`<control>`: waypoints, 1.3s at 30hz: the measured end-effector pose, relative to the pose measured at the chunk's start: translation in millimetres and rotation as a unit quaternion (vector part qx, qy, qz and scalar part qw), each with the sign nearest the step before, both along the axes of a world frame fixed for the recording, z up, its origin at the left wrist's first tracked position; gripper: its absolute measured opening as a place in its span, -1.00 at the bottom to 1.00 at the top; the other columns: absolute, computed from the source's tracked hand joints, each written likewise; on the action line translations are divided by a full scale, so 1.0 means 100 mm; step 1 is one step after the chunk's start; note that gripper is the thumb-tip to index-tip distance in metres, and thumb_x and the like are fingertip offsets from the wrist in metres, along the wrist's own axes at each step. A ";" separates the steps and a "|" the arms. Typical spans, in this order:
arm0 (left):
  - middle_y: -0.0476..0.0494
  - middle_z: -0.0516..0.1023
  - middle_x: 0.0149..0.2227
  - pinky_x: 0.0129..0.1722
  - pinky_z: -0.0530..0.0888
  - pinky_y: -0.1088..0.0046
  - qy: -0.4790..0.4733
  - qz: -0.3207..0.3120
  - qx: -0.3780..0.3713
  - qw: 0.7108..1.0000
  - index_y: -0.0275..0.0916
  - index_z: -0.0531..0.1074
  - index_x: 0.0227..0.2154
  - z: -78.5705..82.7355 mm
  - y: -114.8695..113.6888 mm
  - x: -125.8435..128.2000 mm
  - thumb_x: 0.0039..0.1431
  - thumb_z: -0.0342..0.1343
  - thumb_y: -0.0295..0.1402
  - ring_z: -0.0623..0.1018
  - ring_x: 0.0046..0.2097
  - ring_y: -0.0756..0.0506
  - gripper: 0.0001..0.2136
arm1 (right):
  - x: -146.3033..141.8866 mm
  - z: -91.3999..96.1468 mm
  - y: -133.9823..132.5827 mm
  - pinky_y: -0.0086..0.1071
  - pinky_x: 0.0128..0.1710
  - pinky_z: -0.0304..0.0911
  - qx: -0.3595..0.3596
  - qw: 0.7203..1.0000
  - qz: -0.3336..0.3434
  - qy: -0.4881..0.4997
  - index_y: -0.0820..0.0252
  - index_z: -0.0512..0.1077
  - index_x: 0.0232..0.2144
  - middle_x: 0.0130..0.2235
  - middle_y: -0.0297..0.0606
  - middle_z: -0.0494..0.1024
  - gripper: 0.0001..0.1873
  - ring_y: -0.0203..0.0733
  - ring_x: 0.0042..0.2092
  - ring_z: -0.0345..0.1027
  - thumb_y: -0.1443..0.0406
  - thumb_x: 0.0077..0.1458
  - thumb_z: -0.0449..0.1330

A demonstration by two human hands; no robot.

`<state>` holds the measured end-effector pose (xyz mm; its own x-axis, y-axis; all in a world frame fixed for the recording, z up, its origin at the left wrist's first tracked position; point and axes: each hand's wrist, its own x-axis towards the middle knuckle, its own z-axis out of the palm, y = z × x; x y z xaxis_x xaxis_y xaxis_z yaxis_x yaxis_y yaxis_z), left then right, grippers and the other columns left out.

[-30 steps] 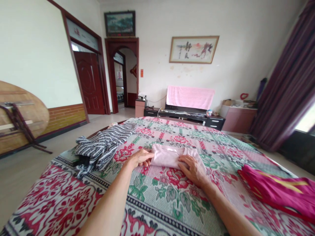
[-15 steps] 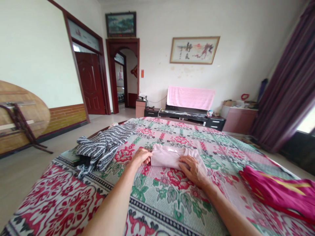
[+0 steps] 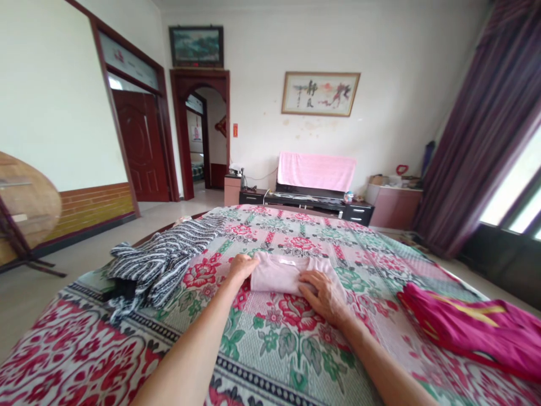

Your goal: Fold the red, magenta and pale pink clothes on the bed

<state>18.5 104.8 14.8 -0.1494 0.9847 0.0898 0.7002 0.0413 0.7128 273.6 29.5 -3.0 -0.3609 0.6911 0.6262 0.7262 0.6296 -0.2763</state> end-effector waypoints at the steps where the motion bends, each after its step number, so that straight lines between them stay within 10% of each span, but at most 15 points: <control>1: -0.07 0.49 -0.60 -0.56 0.13 0.54 0.007 0.003 0.006 1.000 -0.28 0.48 -0.61 -0.01 0.01 0.00 0.01 0.05 -0.24 0.46 -0.46 -0.03 -0.75 | 0.00 0.01 -0.01 -0.22 -0.02 0.23 -0.001 1.000 0.000 0.002 0.17 0.43 -0.24 -0.16 -0.18 0.51 -0.82 -0.15 -0.10 0.35 0.27 0.12 0.09; 10: -0.18 0.62 -0.32 -0.39 0.24 0.53 0.072 0.002 0.043 0.996 -0.23 0.57 -0.46 -0.08 0.02 0.00 0.08 0.03 -0.21 0.53 -0.26 -0.07 -0.74 | 0.00 0.10 -0.04 -0.28 -0.04 0.24 -0.021 0.999 -0.033 0.037 0.15 0.43 -0.22 -0.19 -0.20 0.51 -0.79 -0.17 -0.12 0.37 0.26 0.14 0.03; 14: -0.20 0.62 -0.31 -0.35 0.26 0.51 0.080 -0.005 0.051 0.995 -0.23 0.58 -0.45 -0.06 -0.01 0.01 0.11 -0.01 -0.16 0.53 -0.24 -0.10 -0.68 | 0.20 0.13 0.08 -0.27 -0.03 0.22 0.019 0.971 -0.214 0.109 0.18 0.45 -0.23 -0.14 -0.15 0.51 -0.72 -0.12 -0.11 0.37 0.26 0.10 -0.02; 19: -0.18 0.62 -0.25 -0.33 0.29 0.52 0.030 0.003 0.059 0.998 -0.22 0.57 -0.30 -0.01 -0.01 0.02 0.11 0.00 -0.19 0.54 -0.22 -0.10 -0.70 | 0.48 0.08 0.24 -0.33 -0.13 0.25 -0.100 0.922 -0.355 0.118 0.20 0.48 -0.18 -0.15 -0.13 0.53 -0.65 -0.11 -0.15 0.41 0.22 0.02 0.03; 27: -0.14 0.62 -0.33 -0.36 0.27 0.53 0.059 -0.009 0.071 0.996 -0.19 0.57 -0.38 -0.09 0.09 0.03 0.08 0.04 -0.23 0.53 -0.26 -0.07 -0.77 | 0.56 0.17 0.53 -0.46 -0.36 0.19 -0.193 0.919 -0.334 0.085 0.16 0.50 -0.33 -0.37 -0.26 0.56 -0.66 -0.19 -0.31 0.41 0.14 0.04 0.01; 39: -0.08 0.62 -0.28 -0.32 0.30 0.57 -0.044 0.002 0.113 0.993 -0.15 0.56 -0.29 -0.13 0.13 0.05 0.09 0.06 -0.19 0.53 -0.27 -0.04 -0.76 | 0.61 0.03 0.65 -0.43 -0.25 0.21 -0.134 0.926 -0.302 0.182 0.21 0.51 -0.23 -0.32 -0.25 0.57 -0.58 -0.19 -0.26 0.41 0.09 0.06 0.00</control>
